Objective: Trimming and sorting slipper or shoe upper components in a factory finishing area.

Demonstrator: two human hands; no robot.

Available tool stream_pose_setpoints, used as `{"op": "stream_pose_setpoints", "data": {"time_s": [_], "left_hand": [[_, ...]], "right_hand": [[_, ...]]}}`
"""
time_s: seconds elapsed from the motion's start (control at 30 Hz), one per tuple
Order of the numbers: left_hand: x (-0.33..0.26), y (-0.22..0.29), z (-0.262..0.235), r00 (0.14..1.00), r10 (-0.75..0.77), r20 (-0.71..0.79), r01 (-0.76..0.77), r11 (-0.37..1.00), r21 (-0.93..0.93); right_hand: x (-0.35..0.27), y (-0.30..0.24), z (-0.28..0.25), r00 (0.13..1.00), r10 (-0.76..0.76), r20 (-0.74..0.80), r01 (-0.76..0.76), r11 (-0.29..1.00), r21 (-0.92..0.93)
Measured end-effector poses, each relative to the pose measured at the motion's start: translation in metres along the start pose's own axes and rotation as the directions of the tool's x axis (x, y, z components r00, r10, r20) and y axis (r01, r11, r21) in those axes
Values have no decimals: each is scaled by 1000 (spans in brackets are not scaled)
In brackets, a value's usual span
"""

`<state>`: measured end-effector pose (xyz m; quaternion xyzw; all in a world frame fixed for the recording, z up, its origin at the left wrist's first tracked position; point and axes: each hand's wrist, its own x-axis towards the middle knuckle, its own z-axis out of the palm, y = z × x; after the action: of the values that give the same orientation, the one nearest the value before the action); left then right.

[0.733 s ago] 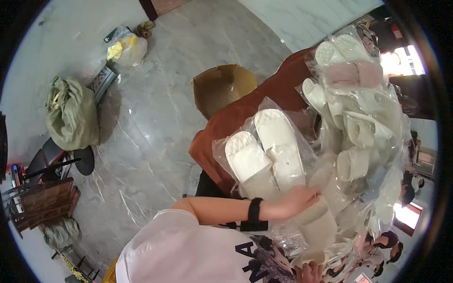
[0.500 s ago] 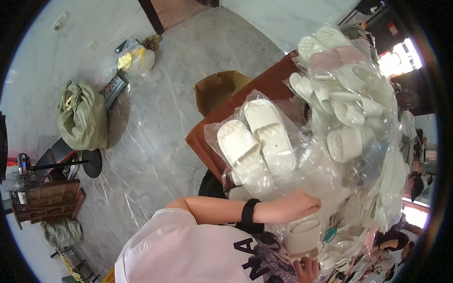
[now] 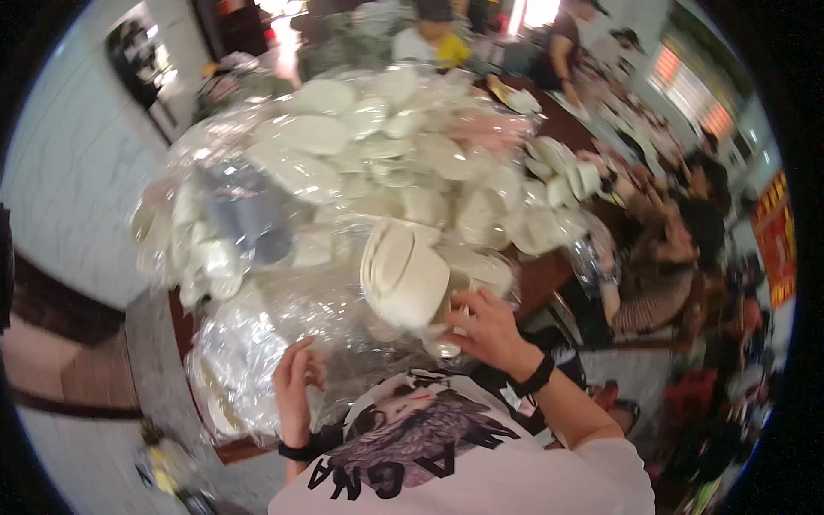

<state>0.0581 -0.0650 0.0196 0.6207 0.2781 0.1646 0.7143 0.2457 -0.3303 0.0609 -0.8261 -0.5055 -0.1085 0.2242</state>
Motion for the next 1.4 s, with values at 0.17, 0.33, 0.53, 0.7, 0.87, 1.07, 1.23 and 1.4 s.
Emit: {"op": "stream_pose_setpoints", "data": {"time_s": [0.17,0.33,0.53,0.7,0.87,1.07,1.23,1.4], "left_hand": [[7,-9,2,1000,26,13,-27,997,68],[-1,-12,11,1000,6,14,-8,991,133],[-14,-9,3,997,30,-78,-15,982,188],[-24,-12,-8,987,64,-145,-34,979,199],[-28,-10,-19,915,175,-364,-90,967,238],[-41,-20,-48,781,292,-552,-124,939,322],[-42,-25,-47,784,281,-554,-100,937,334],[-21,-20,-34,817,338,-468,-165,914,372]], "right_hand": [[-46,64,-26,873,409,-268,-429,903,-19],[-91,151,-23,799,573,-182,-599,785,-160],[-62,251,-47,679,716,-163,-733,650,-198],[8,233,-51,717,448,-534,-517,856,24],[7,183,36,889,457,-36,-441,874,204],[-54,175,95,886,458,72,-463,881,98],[-41,156,100,883,468,36,-467,884,-15],[-29,167,87,885,462,61,-459,886,-64]]}}
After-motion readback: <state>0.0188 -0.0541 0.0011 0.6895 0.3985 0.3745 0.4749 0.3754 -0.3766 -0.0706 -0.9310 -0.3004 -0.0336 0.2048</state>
